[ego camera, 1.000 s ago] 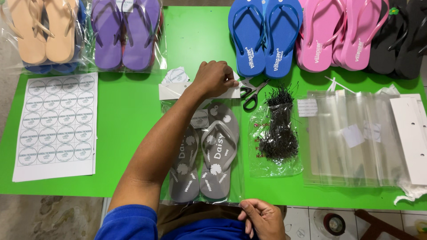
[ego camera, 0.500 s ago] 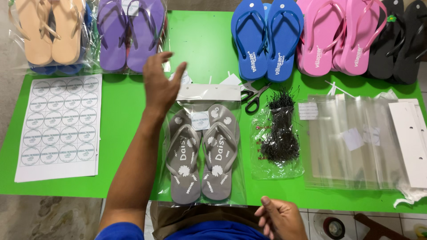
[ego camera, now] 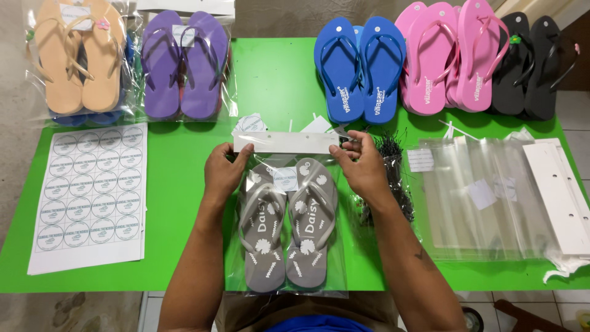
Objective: The person secures a pair of gray flip-flops with a zip tie, places them into a clear plastic bag with a cardboard header, and seals the package. They then repeat the process with a pair of blue flip-flops, securing them with a zip tie and preparing them for packaging.
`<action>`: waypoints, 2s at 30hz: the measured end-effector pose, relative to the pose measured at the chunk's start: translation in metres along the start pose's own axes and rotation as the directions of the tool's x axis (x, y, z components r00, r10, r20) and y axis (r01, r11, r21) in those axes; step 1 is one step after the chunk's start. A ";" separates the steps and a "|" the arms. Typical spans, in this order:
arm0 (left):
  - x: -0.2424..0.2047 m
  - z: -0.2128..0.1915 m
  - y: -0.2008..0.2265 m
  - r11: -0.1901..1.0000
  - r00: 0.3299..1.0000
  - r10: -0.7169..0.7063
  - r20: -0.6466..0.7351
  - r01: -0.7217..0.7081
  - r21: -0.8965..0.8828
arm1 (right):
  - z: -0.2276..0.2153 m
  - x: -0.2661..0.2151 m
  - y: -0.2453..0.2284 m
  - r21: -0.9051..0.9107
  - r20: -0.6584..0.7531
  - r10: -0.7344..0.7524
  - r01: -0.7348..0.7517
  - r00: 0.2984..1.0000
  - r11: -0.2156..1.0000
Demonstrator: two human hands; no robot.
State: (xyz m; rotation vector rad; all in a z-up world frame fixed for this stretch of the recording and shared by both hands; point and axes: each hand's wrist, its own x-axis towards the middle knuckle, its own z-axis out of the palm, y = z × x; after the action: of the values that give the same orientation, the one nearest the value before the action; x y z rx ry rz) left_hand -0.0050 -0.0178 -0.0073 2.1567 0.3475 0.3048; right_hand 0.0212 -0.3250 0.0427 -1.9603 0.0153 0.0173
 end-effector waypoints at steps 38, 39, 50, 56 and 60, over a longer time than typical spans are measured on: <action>0.005 0.004 0.008 0.541 0.876 -0.094 0.474 0.445 -0.714 | -0.001 0.018 -0.031 -0.475 0.164 -0.561 0.563 0.812 0.676; 0.005 0.003 0.008 0.548 0.876 -0.090 0.474 0.441 -0.711 | 0.002 0.024 -0.035 -0.463 0.202 -0.556 0.578 0.807 0.672; 0.002 0.002 0.011 0.511 0.887 -0.072 0.456 0.426 -0.747 | 0.034 0.064 -0.014 -0.145 -0.168 -0.353 0.331 0.920 0.932; 0.001 0.003 0.008 0.490 0.895 -0.067 0.440 0.414 -0.767 | 0.019 0.042 0.000 -0.174 -0.274 -0.498 0.467 0.823 0.867; 0.003 0.003 0.007 0.474 0.897 -0.063 0.438 0.413 -0.778 | 0.001 0.017 0.006 -0.145 -0.222 -0.336 0.310 0.915 0.940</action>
State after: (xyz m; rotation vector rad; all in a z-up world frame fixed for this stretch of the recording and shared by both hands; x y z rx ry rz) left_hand -0.0007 -0.0227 -0.0032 1.0790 0.2120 -0.0966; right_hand 0.0381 -0.3259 0.0365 -2.0393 -0.1520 -0.4505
